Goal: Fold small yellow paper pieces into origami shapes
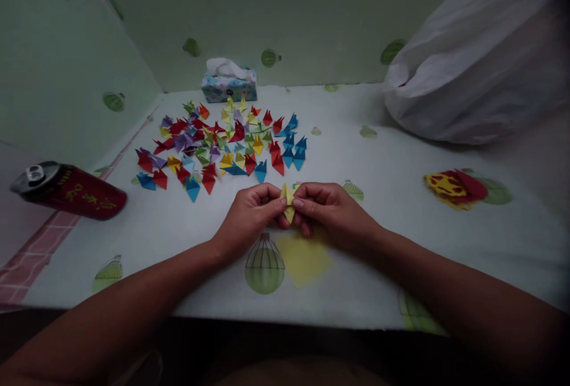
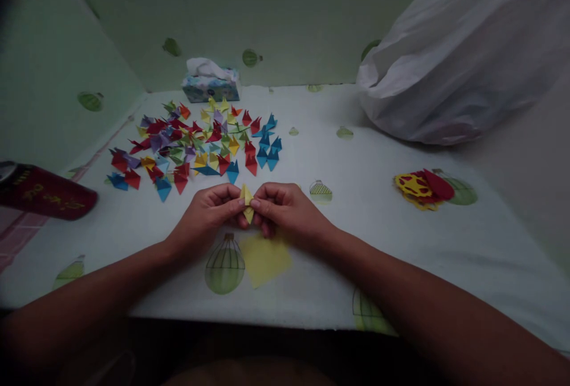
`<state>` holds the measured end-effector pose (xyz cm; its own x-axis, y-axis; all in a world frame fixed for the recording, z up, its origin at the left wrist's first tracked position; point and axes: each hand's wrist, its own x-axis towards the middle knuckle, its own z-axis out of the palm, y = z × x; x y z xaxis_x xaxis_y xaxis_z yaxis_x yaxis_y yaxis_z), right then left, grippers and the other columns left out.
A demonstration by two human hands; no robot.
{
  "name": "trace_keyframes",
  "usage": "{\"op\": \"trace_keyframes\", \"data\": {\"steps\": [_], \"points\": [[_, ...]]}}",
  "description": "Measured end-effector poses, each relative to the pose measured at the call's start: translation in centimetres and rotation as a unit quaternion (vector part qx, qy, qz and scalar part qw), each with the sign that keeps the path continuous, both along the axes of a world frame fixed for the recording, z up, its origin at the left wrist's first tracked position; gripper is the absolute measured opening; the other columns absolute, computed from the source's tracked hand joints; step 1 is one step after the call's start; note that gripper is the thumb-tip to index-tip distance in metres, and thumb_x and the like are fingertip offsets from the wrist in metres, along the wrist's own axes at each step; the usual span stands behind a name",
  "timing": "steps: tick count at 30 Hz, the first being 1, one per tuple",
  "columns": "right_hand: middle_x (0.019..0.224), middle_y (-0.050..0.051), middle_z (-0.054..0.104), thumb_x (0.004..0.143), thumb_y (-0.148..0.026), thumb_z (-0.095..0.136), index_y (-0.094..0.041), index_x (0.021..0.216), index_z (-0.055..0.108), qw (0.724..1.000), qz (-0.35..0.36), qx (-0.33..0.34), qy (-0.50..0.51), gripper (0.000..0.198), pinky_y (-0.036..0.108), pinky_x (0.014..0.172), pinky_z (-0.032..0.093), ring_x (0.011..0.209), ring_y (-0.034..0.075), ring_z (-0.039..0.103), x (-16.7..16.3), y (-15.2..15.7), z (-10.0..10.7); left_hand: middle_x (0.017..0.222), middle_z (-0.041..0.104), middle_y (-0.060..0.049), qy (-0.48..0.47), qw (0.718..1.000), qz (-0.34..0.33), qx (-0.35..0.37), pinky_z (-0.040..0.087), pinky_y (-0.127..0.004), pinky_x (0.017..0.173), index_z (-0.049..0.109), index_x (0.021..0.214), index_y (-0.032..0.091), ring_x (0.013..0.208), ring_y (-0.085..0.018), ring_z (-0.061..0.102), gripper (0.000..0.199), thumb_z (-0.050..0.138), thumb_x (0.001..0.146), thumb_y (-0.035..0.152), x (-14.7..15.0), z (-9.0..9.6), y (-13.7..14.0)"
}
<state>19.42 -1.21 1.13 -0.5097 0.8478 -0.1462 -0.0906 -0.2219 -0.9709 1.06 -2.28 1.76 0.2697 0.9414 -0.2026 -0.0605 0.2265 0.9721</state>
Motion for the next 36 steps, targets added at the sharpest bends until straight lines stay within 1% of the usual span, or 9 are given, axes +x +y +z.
{"op": "trace_keyframes", "data": {"steps": [5,11,15,20,22,25,29,31,36], "points": [[0.062,-0.001,0.062,0.081,-0.050,0.073,-0.016,0.074,0.059,0.999,0.000,0.024,-0.032,0.038,0.021,0.047,0.042,0.047,0.008,0.054,0.01,-0.04,0.34,0.060,0.067,0.000,0.014,1.000,-0.003,0.010,0.050,-0.022,0.061,0.062,0.078,0.015,0.057,-0.011,0.063,0.022,0.074,0.079,0.033,0.05,0.09,-0.03],[0.060,-0.002,0.061,0.081,-0.047,0.073,-0.017,0.074,0.058,0.999,-0.005,0.026,-0.041,0.034,0.022,0.047,0.041,0.047,0.008,0.053,0.00,-0.09,0.44,0.062,0.068,0.000,0.010,1.000,-0.012,0.013,0.051,-0.020,0.061,0.063,0.080,0.015,0.058,-0.010,0.064,0.021,0.073,0.081,0.033,-0.02,-0.04,0.04],[0.056,-0.003,0.058,0.083,-0.041,0.069,-0.018,0.074,0.057,0.997,0.000,0.042,-0.059,0.028,0.022,0.047,0.040,0.047,0.009,0.052,-0.03,-0.11,0.58,0.064,0.067,0.000,0.007,1.000,-0.020,0.018,0.053,-0.021,0.062,0.063,0.080,0.015,0.060,-0.011,0.064,0.025,0.069,0.086,0.039,-0.08,-0.04,0.14],[0.053,-0.003,0.056,0.086,-0.029,0.062,-0.017,0.074,0.057,0.990,0.008,0.097,-0.103,0.017,0.022,0.049,0.039,0.048,0.009,0.050,-0.02,-0.17,0.42,0.068,0.065,0.002,0.012,1.000,-0.013,0.011,0.053,-0.020,0.059,0.062,0.079,0.015,0.059,-0.010,0.065,0.028,0.072,0.082,0.040,-0.01,0.04,0.25],[0.054,-0.004,0.056,0.085,-0.028,0.062,-0.017,0.076,0.056,0.990,0.011,0.097,-0.101,0.015,0.022,0.049,0.039,0.048,0.009,0.049,-0.04,-0.16,0.34,0.069,0.065,0.002,0.015,1.000,-0.012,0.004,0.054,-0.020,0.059,0.062,0.079,0.015,0.058,-0.010,0.065,0.026,0.071,0.083,0.040,-0.01,0.07,0.31],[0.055,-0.004,0.056,0.083,-0.027,0.063,-0.017,0.079,0.055,0.993,0.014,0.079,-0.084,0.013,0.023,0.050,0.040,0.049,0.009,0.050,-0.09,-0.11,0.33,0.067,0.064,0.003,0.022,1.000,-0.009,-0.002,0.054,-0.020,0.059,0.061,0.079,0.016,0.057,-0.009,0.065,0.023,0.070,0.083,0.036,-0.03,0.09,0.40],[0.062,-0.002,0.059,0.083,-0.028,0.063,-0.017,0.082,0.055,0.997,0.013,0.054,-0.060,0.014,0.024,0.051,0.043,0.050,0.010,0.054,-0.12,-0.08,0.43,0.067,0.066,0.002,0.015,1.000,-0.007,0.002,0.055,-0.019,0.060,0.060,0.080,0.015,0.058,-0.009,0.065,0.022,0.069,0.084,0.035,-0.06,0.08,0.46],[0.062,-0.003,0.059,0.083,-0.028,0.064,-0.017,0.085,0.055,0.996,0.009,0.063,-0.058,0.014,0.023,0.050,0.043,0.050,0.010,0.053,-0.10,-0.08,0.42,0.067,0.066,0.002,0.017,1.000,-0.006,0.010,0.055,-0.019,0.060,0.060,0.079,0.015,0.058,-0.009,0.065,0.021,0.069,0.084,0.034,-0.07,0.08,0.46],[0.059,-0.004,0.057,0.083,-0.027,0.066,-0.019,0.086,0.053,0.991,-0.004,0.114,-0.076,0.016,0.022,0.048,0.039,0.050,0.010,0.052,-0.06,-0.17,0.07,0.065,0.064,0.002,0.035,0.999,-0.015,0.031,0.053,-0.018,0.059,0.061,0.077,0.014,0.057,-0.008,0.065,0.022,0.068,0.085,0.034,-0.08,0.12,0.45]]}}
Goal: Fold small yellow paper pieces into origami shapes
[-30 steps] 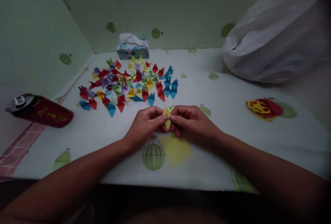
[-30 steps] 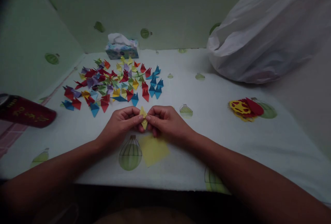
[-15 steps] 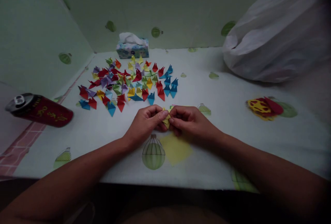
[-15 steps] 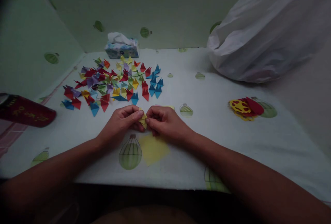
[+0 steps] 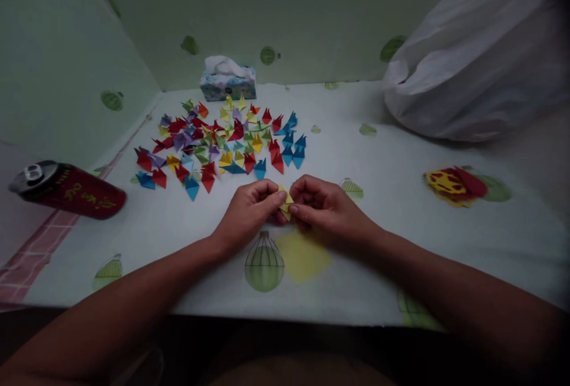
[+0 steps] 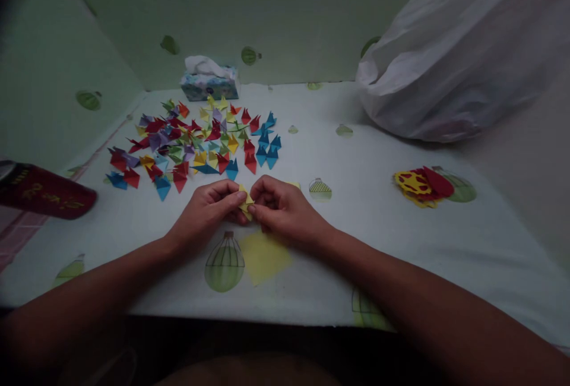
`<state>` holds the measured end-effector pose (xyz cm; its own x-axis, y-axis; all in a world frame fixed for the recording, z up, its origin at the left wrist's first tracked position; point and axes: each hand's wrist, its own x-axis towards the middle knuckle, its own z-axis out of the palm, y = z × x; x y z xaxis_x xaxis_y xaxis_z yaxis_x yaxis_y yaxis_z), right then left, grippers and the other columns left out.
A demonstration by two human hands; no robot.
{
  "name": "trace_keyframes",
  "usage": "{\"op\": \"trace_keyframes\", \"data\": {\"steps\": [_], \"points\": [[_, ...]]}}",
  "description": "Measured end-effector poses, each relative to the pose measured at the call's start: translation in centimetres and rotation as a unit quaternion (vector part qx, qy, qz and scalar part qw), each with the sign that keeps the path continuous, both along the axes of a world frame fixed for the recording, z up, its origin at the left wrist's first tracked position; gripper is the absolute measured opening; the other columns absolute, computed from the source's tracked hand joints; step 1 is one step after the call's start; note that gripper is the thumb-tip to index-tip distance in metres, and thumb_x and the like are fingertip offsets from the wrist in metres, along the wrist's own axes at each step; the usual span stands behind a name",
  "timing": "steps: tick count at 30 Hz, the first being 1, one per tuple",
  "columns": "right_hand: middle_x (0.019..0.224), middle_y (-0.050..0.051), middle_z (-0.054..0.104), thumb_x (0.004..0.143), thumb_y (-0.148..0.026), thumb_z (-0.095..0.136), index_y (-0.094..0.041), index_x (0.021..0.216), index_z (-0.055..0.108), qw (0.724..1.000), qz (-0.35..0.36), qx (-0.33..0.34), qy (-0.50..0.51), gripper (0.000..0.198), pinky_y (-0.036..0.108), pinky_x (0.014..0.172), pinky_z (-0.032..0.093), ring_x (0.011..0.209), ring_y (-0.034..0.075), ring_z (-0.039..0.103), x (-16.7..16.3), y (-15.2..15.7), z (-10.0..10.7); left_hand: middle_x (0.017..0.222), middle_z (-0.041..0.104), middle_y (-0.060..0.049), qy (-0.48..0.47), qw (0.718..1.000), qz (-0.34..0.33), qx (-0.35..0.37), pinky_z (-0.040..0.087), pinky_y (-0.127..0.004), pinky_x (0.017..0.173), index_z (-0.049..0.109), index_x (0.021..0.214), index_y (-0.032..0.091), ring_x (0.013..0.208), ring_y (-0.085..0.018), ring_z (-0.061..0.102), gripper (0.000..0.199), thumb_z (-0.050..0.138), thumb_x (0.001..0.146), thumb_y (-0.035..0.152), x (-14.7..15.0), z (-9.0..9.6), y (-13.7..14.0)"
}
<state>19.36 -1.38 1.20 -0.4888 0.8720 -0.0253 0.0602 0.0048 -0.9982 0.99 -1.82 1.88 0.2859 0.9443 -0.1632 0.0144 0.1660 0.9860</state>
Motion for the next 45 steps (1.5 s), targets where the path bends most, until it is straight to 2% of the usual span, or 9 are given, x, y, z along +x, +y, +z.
{"op": "trace_keyframes", "data": {"steps": [5,8,12,24,27,30,33,39,45], "points": [[0.057,-0.004,0.055,0.084,-0.023,0.060,-0.019,0.080,0.051,0.999,-0.015,0.018,-0.026,0.010,0.023,0.048,0.037,0.048,0.010,0.049,-0.11,-0.07,-0.23,0.067,0.064,0.002,-0.002,1.000,-0.007,-0.010,0.054,-0.018,0.059,0.062,0.080,0.014,0.059,-0.009,0.066,0.024,0.068,0.086,0.037,0.08,-0.02,0.02],[0.056,-0.004,0.052,0.082,-0.019,0.058,-0.019,0.073,0.050,0.993,-0.036,0.087,-0.070,0.012,0.023,0.048,0.034,0.049,0.009,0.045,-0.22,-0.17,-0.14,0.068,0.063,0.002,0.003,1.000,-0.009,-0.015,0.055,-0.020,0.060,0.062,0.079,0.014,0.059,-0.009,0.066,0.027,0.067,0.086,0.040,0.17,-0.05,0.03],[0.062,-0.002,0.051,0.081,-0.016,0.058,-0.017,0.068,0.052,0.974,-0.055,0.179,-0.127,0.014,0.024,0.052,0.032,0.055,0.009,0.042,-0.33,-0.35,-0.09,0.068,0.063,0.001,0.011,1.000,-0.003,-0.021,0.055,-0.019,0.060,0.062,0.076,0.014,0.059,-0.009,0.065,0.025,0.070,0.083,0.036,0.25,-0.09,-0.01],[0.063,-0.003,0.051,0.080,-0.014,0.058,-0.016,0.069,0.054,0.971,-0.061,0.192,-0.130,0.012,0.022,0.052,0.032,0.056,0.008,0.041,-0.37,-0.53,-0.17,0.069,0.062,0.002,0.006,0.999,-0.004,-0.040,0.055,-0.020,0.060,0.062,0.076,0.015,0.059,-0.009,0.066,0.020,0.067,0.085,0.032,0.17,0.04,-0.04],[0.062,-0.003,0.052,0.081,-0.016,0.059,-0.017,0.070,0.054,0.980,-0.069,0.153,-0.110,0.012,0.022,0.049,0.033,0.053,0.008,0.043,-0.34,-0.64,0.00,0.071,0.063,0.002,-0.005,0.999,-0.011,-0.032,0.055,-0.020,0.061,0.063,0.078,0.014,0.060,-0.009,0.066,0.021,0.068,0.085,0.033,0.11,-0.01,-0.07],[0.057,-0.005,0.053,0.082,-0.023,0.060,-0.018,0.075,0.053,0.996,-0.060,0.041,-0.051,0.011,0.021,0.044,0.035,0.046,0.008,0.046,-0.28,-0.58,0.18,0.070,0.065,0.002,-0.015,1.000,-0.022,-0.013,0.055,-0.019,0.063,0.064,0.081,0.014,0.062,-0.009,0.066,0.020,0.069,0.085,0.033,0.01,-0.06,-0.05],[0.057,-0.005,0.056,0.083,-0.027,0.062,-0.019,0.081,0.054,0.998,-0.028,-0.046,0.008,0.012,0.022,0.044,0.040,0.045,0.009,0.051,-0.18,-0.35,0.31,0.068,0.066,0.001,-0.008,1.000,-0.020,0.006,0.054,-0.020,0.065,0.064,0.082,0.015,0.063,-0.010,0.066,0.019,0.068,0.086,0.033,-0.11,-0.01,0.02],[0.063,-0.002,0.061,0.088,-0.038,0.065,-0.017,0.079,0.055,0.994,-0.017,-0.085,0.062,0.025,0.021,0.046,0.042,0.046,0.008,0.054,-0.04,-0.11,0.06,0.069,0.068,-0.001,0.019,0.999,-0.019,0.027,0.054,-0.023,0.067,0.065,0.081,0.015,0.065,-0.012,0.066,0.020,0.067,0.086,0.034,-0.23,0.18,0.14],[0.058,-0.004,0.059,0.085,-0.036,0.068,-0.018,0.080,0.055,0.994,-0.010,-0.095,0.048,0.023,0.020,0.044,0.041,0.044,0.008,0.052,0.00,0.04,0.03,0.070,0.068,-0.001,0.009,1.000,-0.025,0.014,0.055,-0.023,0.068,0.065,0.081,0.015,0.066,-0.012,0.067,0.021,0.068,0.086,0.035,-0.18,0.03,0.14]]}}
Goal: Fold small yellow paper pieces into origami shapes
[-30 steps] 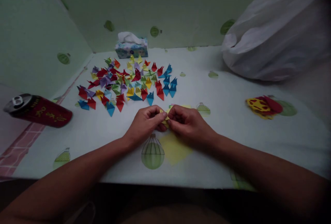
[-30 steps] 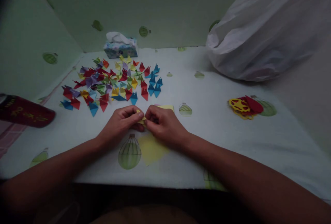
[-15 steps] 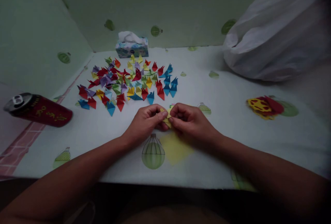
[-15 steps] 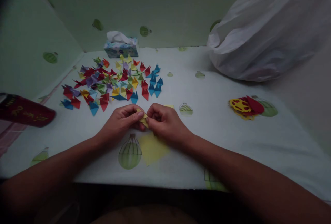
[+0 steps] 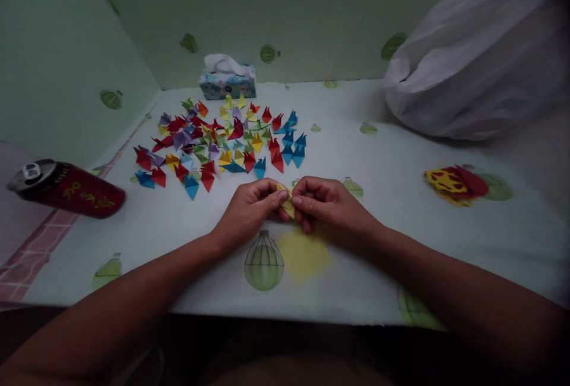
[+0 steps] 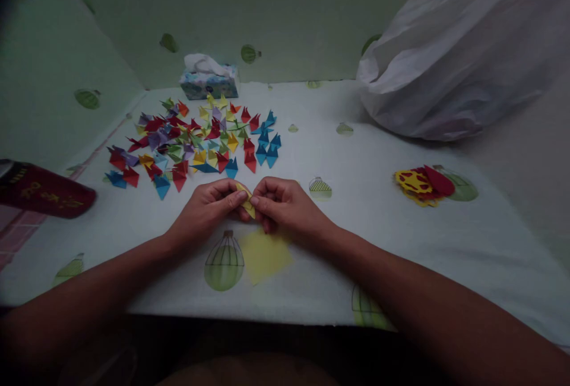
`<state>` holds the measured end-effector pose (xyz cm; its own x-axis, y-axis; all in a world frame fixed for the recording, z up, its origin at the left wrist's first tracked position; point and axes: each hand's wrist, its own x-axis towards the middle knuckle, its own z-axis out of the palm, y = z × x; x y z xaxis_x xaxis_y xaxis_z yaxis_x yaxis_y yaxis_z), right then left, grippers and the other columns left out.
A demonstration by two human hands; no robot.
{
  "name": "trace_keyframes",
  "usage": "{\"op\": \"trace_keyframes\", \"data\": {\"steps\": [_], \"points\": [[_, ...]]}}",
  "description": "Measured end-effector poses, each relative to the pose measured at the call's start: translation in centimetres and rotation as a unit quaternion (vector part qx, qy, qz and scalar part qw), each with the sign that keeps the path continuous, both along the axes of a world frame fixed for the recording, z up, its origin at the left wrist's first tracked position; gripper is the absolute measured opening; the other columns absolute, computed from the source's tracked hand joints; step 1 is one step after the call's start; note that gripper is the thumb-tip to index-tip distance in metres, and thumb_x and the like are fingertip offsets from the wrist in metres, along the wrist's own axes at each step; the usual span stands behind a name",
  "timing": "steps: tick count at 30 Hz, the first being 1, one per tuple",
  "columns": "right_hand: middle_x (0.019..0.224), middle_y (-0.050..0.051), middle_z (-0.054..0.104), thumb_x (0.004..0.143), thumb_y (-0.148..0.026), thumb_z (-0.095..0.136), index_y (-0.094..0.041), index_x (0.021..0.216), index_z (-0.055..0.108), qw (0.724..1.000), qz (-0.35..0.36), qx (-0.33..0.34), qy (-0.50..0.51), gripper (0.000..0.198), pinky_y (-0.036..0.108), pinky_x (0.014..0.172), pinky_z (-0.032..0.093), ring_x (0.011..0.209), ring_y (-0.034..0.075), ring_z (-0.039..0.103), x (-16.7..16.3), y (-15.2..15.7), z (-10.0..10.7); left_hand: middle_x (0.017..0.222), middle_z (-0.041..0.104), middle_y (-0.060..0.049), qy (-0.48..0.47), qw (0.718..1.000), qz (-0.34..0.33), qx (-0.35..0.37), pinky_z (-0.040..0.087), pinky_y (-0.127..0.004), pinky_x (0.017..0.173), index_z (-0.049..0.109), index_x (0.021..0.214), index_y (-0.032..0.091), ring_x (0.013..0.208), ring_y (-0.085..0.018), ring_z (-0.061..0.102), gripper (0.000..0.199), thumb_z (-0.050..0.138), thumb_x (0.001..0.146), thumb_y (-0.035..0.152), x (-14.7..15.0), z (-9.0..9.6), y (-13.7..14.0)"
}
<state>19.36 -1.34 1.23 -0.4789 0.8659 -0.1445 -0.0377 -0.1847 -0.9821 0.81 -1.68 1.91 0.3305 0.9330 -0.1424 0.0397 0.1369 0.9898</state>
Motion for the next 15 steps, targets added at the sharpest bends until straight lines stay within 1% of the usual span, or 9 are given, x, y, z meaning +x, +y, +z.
{"op": "trace_keyframes", "data": {"steps": [5,10,15], "points": [[0.057,-0.004,0.058,0.086,-0.034,0.066,-0.018,0.079,0.055,1.000,-0.002,0.012,-0.018,0.020,0.021,0.044,0.040,0.044,0.008,0.051,-0.02,-0.04,0.19,0.072,0.068,0.000,0.003,1.000,-0.002,-0.007,0.055,-0.022,0.066,0.064,0.080,0.015,0.065,-0.012,0.068,0.025,0.070,0.084,0.039,-0.04,-0.03,0.02],[0.057,-0.004,0.056,0.085,-0.031,0.063,-0.018,0.077,0.055,0.999,-0.002,0.034,-0.043,0.018,0.021,0.044,0.039,0.045,0.008,0.050,-0.12,-0.22,0.29,0.075,0.067,-0.001,0.013,1.000,-0.001,-0.010,0.055,-0.021,0.063,0.064,0.081,0.014,0.065,-0.012,0.068,0.028,0.067,0.086,0.042,-0.02,-0.03,0.00],[0.056,-0.005,0.055,0.084,-0.030,0.063,-0.018,0.077,0.055,0.998,0.001,0.040,-0.056,0.016,0.022,0.044,0.039,0.044,0.008,0.050,-0.18,-0.28,0.30,0.076,0.063,0.000,0.014,1.000,0.000,-0.016,0.058,-0.023,0.067,0.064,0.077,0.015,0.067,-0.011,0.067,0.027,0.068,0.085,0.040,0.16,-0.03,-0.04]]}}
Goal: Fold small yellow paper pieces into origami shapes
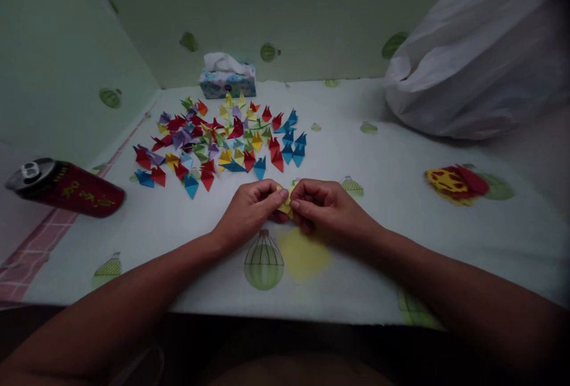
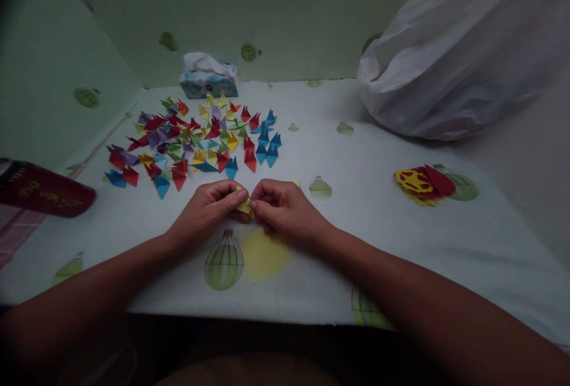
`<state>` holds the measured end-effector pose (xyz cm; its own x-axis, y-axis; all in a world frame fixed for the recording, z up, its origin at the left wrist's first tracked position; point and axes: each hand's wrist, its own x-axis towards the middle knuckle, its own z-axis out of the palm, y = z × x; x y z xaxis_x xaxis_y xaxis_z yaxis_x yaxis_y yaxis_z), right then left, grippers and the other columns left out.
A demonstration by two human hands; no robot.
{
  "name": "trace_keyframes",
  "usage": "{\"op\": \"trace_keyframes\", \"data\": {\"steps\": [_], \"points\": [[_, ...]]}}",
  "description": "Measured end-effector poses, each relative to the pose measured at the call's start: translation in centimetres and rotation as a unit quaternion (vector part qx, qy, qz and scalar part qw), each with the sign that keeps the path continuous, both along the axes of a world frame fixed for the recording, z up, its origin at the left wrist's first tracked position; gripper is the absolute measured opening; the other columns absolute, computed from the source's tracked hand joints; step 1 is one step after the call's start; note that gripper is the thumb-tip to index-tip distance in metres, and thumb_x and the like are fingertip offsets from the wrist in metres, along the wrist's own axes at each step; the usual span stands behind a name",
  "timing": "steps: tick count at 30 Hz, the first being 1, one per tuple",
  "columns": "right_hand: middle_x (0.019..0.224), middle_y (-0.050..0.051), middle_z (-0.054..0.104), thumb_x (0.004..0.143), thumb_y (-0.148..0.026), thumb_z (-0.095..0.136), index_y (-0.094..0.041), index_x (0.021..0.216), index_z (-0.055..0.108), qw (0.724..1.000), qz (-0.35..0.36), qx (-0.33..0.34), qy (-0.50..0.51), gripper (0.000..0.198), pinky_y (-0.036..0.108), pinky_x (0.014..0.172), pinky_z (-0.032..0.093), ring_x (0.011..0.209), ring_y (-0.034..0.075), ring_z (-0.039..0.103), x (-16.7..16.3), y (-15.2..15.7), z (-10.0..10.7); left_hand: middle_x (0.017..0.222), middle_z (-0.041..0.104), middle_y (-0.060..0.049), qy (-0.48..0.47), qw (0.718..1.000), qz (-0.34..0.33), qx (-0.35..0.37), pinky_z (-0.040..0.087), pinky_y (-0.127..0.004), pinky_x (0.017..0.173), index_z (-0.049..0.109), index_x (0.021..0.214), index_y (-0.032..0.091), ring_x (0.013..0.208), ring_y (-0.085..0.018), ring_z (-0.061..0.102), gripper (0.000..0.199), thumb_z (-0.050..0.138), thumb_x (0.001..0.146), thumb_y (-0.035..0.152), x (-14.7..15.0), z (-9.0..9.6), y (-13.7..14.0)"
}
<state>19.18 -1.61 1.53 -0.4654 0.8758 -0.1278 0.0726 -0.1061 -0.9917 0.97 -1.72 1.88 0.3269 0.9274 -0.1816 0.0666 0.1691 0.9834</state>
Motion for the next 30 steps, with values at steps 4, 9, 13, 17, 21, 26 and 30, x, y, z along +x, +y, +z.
{"op": "trace_keyframes", "data": {"steps": [4,9,13,17,21,26,30], "points": [[0.056,-0.005,0.056,0.083,-0.030,0.064,-0.018,0.077,0.055,1.000,-0.004,-0.006,0.002,0.016,0.021,0.044,0.039,0.045,0.008,0.050,0.03,0.03,-0.04,0.074,0.061,0.001,-0.006,1.000,0.003,0.002,0.060,-0.025,0.070,0.064,0.077,0.015,0.067,-0.011,0.065,0.026,0.068,0.084,0.040,0.03,-0.07,0.04],[0.055,-0.005,0.056,0.082,-0.031,0.066,-0.019,0.077,0.055,1.000,-0.005,-0.009,0.002,0.017,0.021,0.043,0.038,0.044,0.009,0.050,0.11,0.11,-0.12,0.075,0.065,0.000,-0.006,1.000,0.005,-0.005,0.058,-0.023,0.065,0.065,0.078,0.014,0.065,-0.012,0.068,0.026,0.070,0.083,0.039,-0.10,-0.12,0.07],[0.053,-0.005,0.055,0.082,-0.031,0.066,-0.019,0.076,0.055,1.000,-0.005,-0.010,-0.002,0.018,0.022,0.043,0.039,0.044,0.009,0.050,0.14,0.11,-0.15,0.074,0.066,0.000,-0.011,1.000,0.007,-0.008,0.057,-0.020,0.064,0.065,0.078,0.014,0.065,-0.011,0.069,0.026,0.071,0.082,0.040,-0.04,0.02,-0.01],[0.051,-0.005,0.055,0.082,-0.030,0.065,-0.019,0.075,0.055,1.000,-0.002,-0.001,-0.012,0.017,0.021,0.043,0.037,0.042,0.009,0.049,0.15,0.11,-0.15,0.075,0.065,0.000,-0.010,1.000,0.010,-0.011,0.058,-0.022,0.064,0.065,0.077,0.014,0.065,-0.012,0.069,0.027,0.073,0.080,0.040,0.08,0.16,-0.10],[0.050,-0.005,0.055,0.081,-0.028,0.065,-0.019,0.074,0.055,1.000,-0.003,0.003,-0.024,0.015,0.021,0.042,0.037,0.042,0.009,0.049,0.11,0.12,-0.14,0.073,0.065,0.001,-0.008,1.000,0.011,-0.007,0.057,-0.022,0.062,0.065,0.076,0.015,0.065,-0.013,0.069,0.029,0.077,0.076,0.041,0.10,0.05,-0.05],[0.050,-0.005,0.056,0.080,-0.025,0.065,-0.019,0.073,0.055,1.000,-0.002,0.010,-0.020,0.013,0.021,0.043,0.037,0.043,0.009,0.049,0.09,0.08,-0.14,0.073,0.065,0.001,-0.017,1.000,0.011,-0.009,0.057,-0.021,0.063,0.064,0.075,0.015,0.064,-0.011,0.068,0.027,0.077,0.077,0.039,0.03,-0.21,0.03],[0.052,-0.005,0.056,0.081,-0.023,0.063,-0.019,0.074,0.055,1.000,0.000,0.011,-0.014,0.011,0.021,0.043,0.037,0.043,0.009,0.049,0.11,0.00,-0.03,0.072,0.064,0.001,-0.034,0.999,0.010,-0.024,0.057,-0.021,0.063,0.065,0.077,0.015,0.062,-0.010,0.067,0.026,0.073,0.082,0.039,-0.02,-0.27,0.03]]}}
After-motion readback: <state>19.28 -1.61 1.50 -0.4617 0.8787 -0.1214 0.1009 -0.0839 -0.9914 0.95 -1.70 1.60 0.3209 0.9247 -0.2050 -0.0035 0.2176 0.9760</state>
